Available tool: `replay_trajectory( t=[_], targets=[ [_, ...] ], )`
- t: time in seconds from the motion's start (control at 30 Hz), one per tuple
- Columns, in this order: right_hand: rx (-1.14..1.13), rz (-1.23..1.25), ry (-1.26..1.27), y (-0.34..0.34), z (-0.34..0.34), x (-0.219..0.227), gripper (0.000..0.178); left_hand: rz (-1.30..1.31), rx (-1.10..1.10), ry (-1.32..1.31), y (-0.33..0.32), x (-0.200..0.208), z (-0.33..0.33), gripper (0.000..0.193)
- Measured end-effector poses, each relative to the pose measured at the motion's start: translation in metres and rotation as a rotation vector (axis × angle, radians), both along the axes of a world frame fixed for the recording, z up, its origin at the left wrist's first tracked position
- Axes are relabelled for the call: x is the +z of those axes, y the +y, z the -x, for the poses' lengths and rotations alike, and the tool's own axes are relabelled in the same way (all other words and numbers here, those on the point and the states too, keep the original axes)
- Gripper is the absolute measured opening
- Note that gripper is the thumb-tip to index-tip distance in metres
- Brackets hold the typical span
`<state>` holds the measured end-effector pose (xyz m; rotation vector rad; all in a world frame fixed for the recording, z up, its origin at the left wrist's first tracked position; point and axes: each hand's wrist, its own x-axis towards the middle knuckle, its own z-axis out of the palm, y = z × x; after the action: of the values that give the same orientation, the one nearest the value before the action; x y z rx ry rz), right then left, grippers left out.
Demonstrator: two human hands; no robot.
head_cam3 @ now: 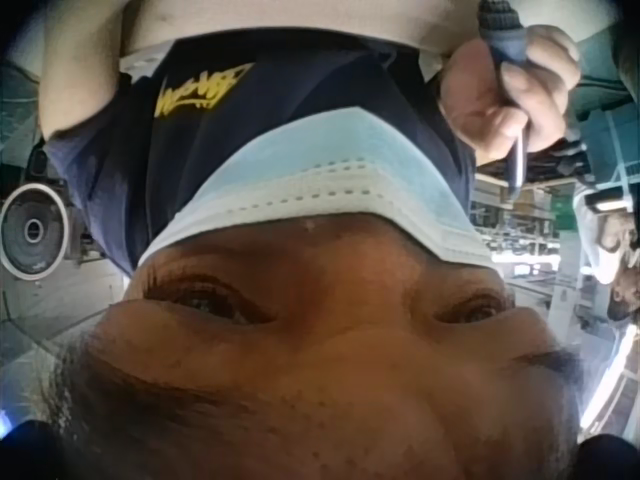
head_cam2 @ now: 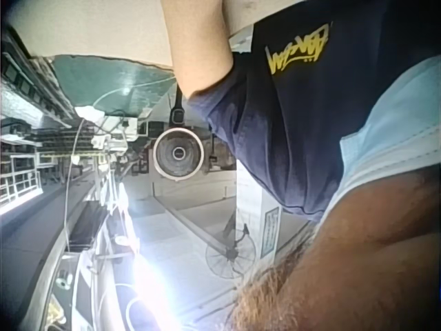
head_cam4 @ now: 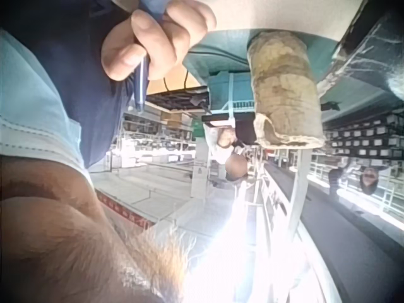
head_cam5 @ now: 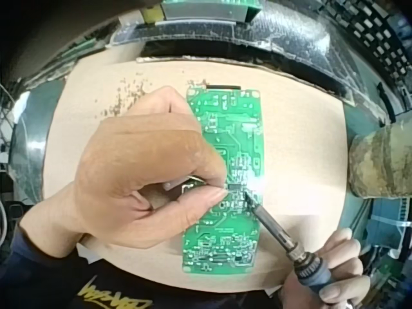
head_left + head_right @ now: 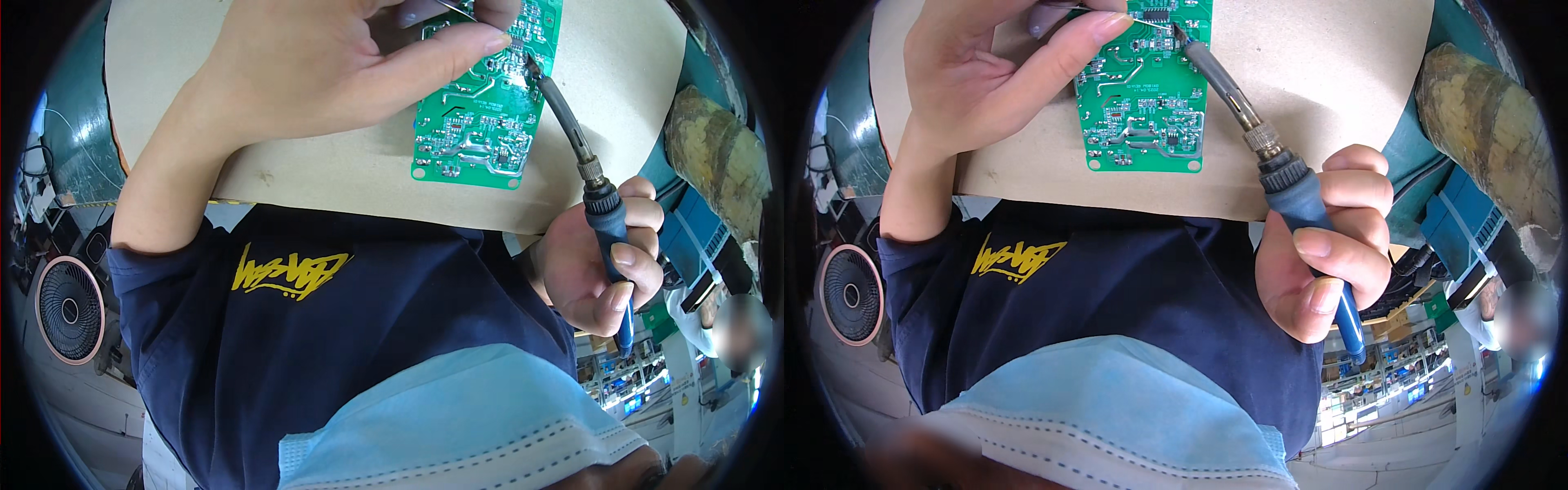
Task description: Soldering electronic components onto a printed circuit board at a manual assembly station.
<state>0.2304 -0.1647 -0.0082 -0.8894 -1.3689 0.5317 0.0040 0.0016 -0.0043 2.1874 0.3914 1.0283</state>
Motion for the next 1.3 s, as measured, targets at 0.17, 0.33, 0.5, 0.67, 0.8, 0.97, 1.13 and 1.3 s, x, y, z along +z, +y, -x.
replay_trajectory(
  t=[0.17, 0.33, 0.5, 0.67, 0.8, 0.97, 1.13, 1.3],
  targets=[
    [-0.006, 0.007, 0.004, 0.0, 0.001, 0.0, 0.036, 0.037, -0.011, -0.083, -0.002, -0.012, -0.004, 0.009],
    [-0.007, 0.005, 0.0, -0.001, 0.001, 0.001, 0.036, 0.12, 0.006, -0.08, -0.004, -0.001, -0.003, 0.008],
    [-0.068, -0.007, 0.012, -0.003, 0.002, 0.0, 0.028, 0.01, -0.007, 0.056, -0.001, 0.012, 0.002, 0.008],
    [-0.071, -0.019, 0.018, -0.003, 0.001, 0.0, 0.028, 0.013, -0.004, 0.05, 0.0, 0.012, 0.0, 0.008],
    [-0.028, -0.017, 0.014, -0.001, -0.001, 0.0, 0.032, -0.001, -0.015, 0.032, 0.0, 0.013, -0.001, 0.009],
    [0.014, -0.02, 0.001, 0.001, -0.002, 0.0, 0.037, 0.018, 0.009, -0.062, -0.002, 0.006, -0.004, 0.009],
    [0.021, -0.012, 0.015, 0.0, 0.0, 0.0, 0.036, 0.023, -0.011, 0.006, -0.001, 0.003, -0.002, 0.008],
    [-0.018, -0.002, 0.008, -0.001, 0.002, 0.001, 0.031, 0.075, 0.001, -0.053, -0.003, 0.012, -0.004, 0.008]
  ],
)
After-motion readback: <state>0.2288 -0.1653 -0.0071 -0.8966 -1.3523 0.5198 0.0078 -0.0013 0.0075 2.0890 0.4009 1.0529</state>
